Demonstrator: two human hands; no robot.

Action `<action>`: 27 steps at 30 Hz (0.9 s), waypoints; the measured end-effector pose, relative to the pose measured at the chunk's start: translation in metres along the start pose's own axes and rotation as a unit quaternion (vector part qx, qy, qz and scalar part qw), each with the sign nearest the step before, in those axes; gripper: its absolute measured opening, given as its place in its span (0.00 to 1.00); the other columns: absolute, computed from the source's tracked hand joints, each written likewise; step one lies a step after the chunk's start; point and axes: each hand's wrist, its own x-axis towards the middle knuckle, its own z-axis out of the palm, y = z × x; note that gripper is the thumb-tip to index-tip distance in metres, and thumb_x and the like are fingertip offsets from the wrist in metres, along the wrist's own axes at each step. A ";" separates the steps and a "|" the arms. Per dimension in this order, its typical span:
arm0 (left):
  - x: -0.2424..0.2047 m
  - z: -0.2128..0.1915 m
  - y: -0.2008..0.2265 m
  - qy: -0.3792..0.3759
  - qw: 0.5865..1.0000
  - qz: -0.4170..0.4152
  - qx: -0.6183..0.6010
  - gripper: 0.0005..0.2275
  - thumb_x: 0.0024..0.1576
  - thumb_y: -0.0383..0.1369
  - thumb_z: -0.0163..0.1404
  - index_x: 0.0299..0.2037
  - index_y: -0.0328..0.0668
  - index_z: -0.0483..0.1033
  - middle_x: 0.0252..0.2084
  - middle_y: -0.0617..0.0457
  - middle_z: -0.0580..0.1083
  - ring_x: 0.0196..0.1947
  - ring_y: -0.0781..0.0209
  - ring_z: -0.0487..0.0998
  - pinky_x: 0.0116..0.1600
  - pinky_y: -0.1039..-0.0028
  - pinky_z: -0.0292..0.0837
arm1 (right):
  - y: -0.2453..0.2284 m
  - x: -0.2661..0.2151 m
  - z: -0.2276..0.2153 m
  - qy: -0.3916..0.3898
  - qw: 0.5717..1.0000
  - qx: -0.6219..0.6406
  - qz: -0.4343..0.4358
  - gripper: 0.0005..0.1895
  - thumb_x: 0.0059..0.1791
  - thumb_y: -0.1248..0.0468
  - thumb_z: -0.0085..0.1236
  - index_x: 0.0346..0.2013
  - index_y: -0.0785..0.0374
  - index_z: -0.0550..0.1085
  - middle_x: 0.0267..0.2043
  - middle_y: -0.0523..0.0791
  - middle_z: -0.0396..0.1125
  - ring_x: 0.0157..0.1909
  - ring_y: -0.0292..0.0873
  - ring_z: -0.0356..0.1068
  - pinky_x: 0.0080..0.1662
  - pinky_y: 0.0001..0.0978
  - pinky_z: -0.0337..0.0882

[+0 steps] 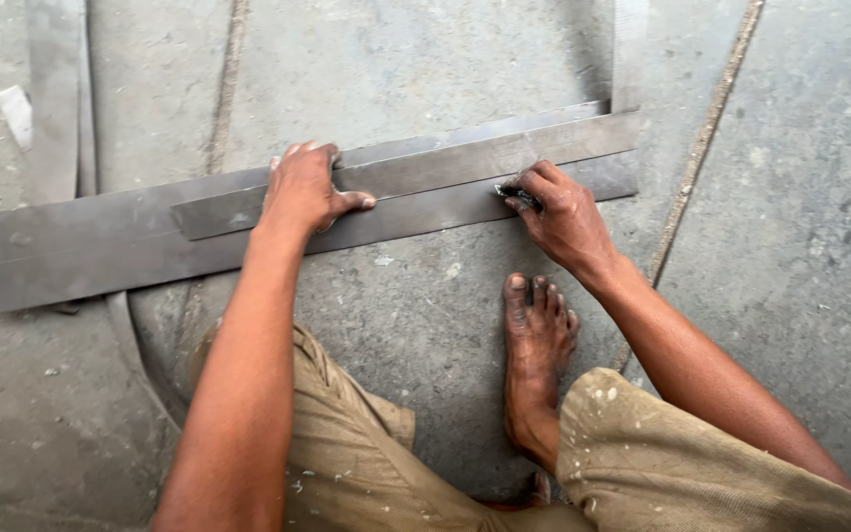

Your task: The person uses a metal square and a marking tool to draw straight lines on a flat metal strip. They repeatedly reposition the square and mark along its edges to create multiple parallel lines on the metal surface.

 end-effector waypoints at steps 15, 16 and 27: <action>0.001 -0.004 -0.001 -0.013 1.000 0.000 -0.020 0.32 0.36 0.47 0.72 0.49 0.37 0.79 0.49 0.43 0.76 0.58 0.44 0.72 0.65 0.53 0.60 | -0.012 0.012 0.023 -0.011 1.000 -0.011 -0.024 0.06 0.50 0.70 0.63 0.42 0.68 0.79 0.42 0.50 0.72 0.41 0.52 0.75 0.42 0.43 0.75; 0.001 -0.005 -0.001 -0.011 1.000 0.003 -0.024 0.32 0.36 0.47 0.73 0.49 0.37 0.79 0.49 0.43 0.76 0.58 0.44 0.72 0.65 0.53 0.60 | -0.012 0.013 0.027 0.000 1.000 0.009 -0.008 0.05 0.50 0.69 0.63 0.41 0.67 0.79 0.41 0.49 0.72 0.40 0.50 0.75 0.41 0.41 0.76; 0.002 -0.005 0.001 -0.020 0.999 -0.014 -0.028 0.32 0.35 0.47 0.73 0.48 0.38 0.79 0.49 0.44 0.77 0.56 0.46 0.73 0.65 0.54 0.60 | -0.006 -0.001 0.041 0.006 0.999 0.014 -0.029 0.11 0.48 0.66 0.62 0.45 0.62 0.80 0.49 0.49 0.71 0.44 0.46 0.76 0.43 0.33 0.81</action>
